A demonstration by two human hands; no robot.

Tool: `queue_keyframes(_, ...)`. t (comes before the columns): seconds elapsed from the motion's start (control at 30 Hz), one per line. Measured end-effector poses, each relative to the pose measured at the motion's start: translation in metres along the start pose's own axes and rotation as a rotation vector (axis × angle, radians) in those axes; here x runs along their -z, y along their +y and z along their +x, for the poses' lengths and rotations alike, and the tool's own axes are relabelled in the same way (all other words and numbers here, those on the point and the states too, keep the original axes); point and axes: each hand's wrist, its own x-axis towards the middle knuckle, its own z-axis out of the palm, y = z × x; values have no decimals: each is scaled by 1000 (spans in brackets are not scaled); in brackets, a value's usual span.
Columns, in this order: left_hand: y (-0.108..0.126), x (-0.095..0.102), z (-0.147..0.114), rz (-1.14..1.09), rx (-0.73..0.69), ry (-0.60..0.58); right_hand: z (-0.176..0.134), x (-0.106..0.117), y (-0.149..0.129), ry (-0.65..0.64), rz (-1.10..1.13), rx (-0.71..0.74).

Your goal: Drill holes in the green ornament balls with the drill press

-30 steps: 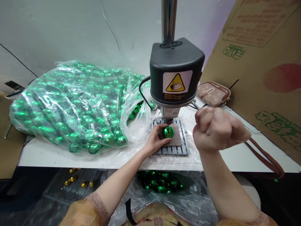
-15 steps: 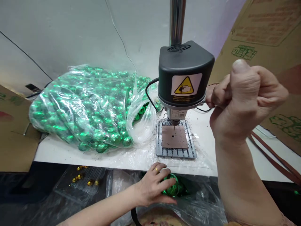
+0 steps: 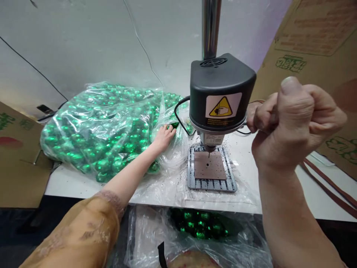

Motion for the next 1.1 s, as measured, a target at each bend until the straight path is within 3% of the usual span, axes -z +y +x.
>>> queue_keyframes(0.07, 0, 5, 1, 27, 9, 3, 0, 0, 0, 5, -9, 2)
queue_keyframes(0.13, 4, 11, -7, -40, 31, 84, 0, 0, 1, 9, -14, 4)
queue_keyframes(0.27, 32, 12, -42, -505, 99, 275, -1, 0, 1, 11, -6, 17)
queue_keyframes(0.4, 74, -14, -72, -1161, 215, 145, -2, -1, 0, 4, 31, 30)
queue_keyframes(0.5, 96, -36, -78, -1420, 230, 52, -3, -2, -1, 3, 38, 14)
queue_keyframes(0.67, 107, -52, -74, -1456, 229, -4, -3, 1, 0, -14, -9, 29)
queue_keyframes(1.1, 127, -58, -73, -1262, 148, 27, -4, 1, 3, -24, -33, 44)
